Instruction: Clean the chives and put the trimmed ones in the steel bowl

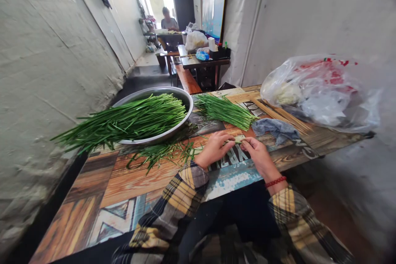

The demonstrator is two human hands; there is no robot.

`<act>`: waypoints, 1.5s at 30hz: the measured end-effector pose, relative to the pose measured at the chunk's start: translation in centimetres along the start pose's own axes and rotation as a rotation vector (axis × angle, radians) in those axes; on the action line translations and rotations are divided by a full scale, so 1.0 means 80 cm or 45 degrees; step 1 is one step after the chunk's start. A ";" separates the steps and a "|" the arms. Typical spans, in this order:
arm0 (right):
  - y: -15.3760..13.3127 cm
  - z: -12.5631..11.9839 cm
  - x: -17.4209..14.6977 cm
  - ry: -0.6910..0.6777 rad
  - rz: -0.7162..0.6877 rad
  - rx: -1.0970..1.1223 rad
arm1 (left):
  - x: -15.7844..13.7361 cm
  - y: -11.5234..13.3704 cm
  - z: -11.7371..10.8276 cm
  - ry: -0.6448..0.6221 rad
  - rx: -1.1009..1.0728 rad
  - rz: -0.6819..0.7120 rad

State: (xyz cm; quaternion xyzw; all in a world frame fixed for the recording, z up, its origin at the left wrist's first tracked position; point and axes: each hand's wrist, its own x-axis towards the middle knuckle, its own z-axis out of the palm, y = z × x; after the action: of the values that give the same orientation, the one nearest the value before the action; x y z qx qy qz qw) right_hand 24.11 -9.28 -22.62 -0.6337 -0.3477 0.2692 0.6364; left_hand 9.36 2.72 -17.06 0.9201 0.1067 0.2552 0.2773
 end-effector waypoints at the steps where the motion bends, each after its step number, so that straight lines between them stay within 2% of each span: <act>1: 0.000 0.000 -0.001 -0.017 0.002 -0.008 | 0.000 -0.001 0.002 -0.046 0.024 0.019; 3: -0.001 0.001 -0.002 -0.026 0.004 -0.034 | -0.001 -0.004 0.003 -0.104 0.110 0.023; 6: -0.002 0.004 -0.005 0.105 -0.022 -0.042 | -0.003 -0.016 -0.006 -0.077 0.293 -0.105; 8: -0.001 0.005 -0.005 0.231 -0.049 -0.009 | -0.004 -0.028 -0.018 0.076 0.415 -0.311; 10: -0.001 0.005 -0.005 0.303 -0.063 0.039 | -0.004 -0.041 -0.032 0.337 0.470 -0.532; 12: 0.000 0.003 -0.005 0.321 -0.055 0.094 | -0.004 -0.050 -0.042 0.608 0.414 -0.649; 14: 0.000 0.002 -0.004 0.309 -0.033 0.156 | -0.003 -0.054 -0.046 0.778 0.313 -0.623; 16: -0.001 0.001 -0.004 0.296 -0.014 0.205 | 0.000 -0.049 -0.043 0.821 0.249 -0.505; 19: -0.003 0.002 -0.005 0.288 -0.006 0.228 | 0.003 -0.030 -0.031 0.703 0.180 -0.287; 24: -0.008 0.006 -0.009 0.209 0.005 0.152 | 0.002 0.001 -0.007 0.275 0.027 -0.056; 27: -0.016 0.010 -0.008 0.107 0.004 0.109 | -0.001 0.004 0.005 0.041 -0.058 -0.015; 29: -0.027 0.013 -0.003 0.064 -0.025 0.075 | -0.002 -0.001 0.009 -0.038 -0.180 -0.069; 33: -0.058 0.022 0.024 0.029 -0.116 0.051 | -0.002 -0.010 0.004 -0.056 -0.714 -0.342; 36: -0.071 0.038 0.048 -0.021 -0.155 0.093 | -0.003 -0.011 -0.006 -0.007 -1.061 -0.551; 41: -0.055 0.074 0.074 -0.217 -0.168 0.110 | -0.005 -0.016 -0.011 0.152 -1.093 -0.634; 45: -0.034 0.085 0.083 -0.319 -0.194 0.169 | -0.004 -0.027 -0.006 0.184 -0.993 -0.640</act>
State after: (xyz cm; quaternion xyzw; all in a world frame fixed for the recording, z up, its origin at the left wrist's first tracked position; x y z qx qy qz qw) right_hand 22.59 -0.04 -19.57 -0.5233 -0.4530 0.3196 0.6471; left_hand 8.74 4.64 -18.09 0.6728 0.2415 0.2644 0.6473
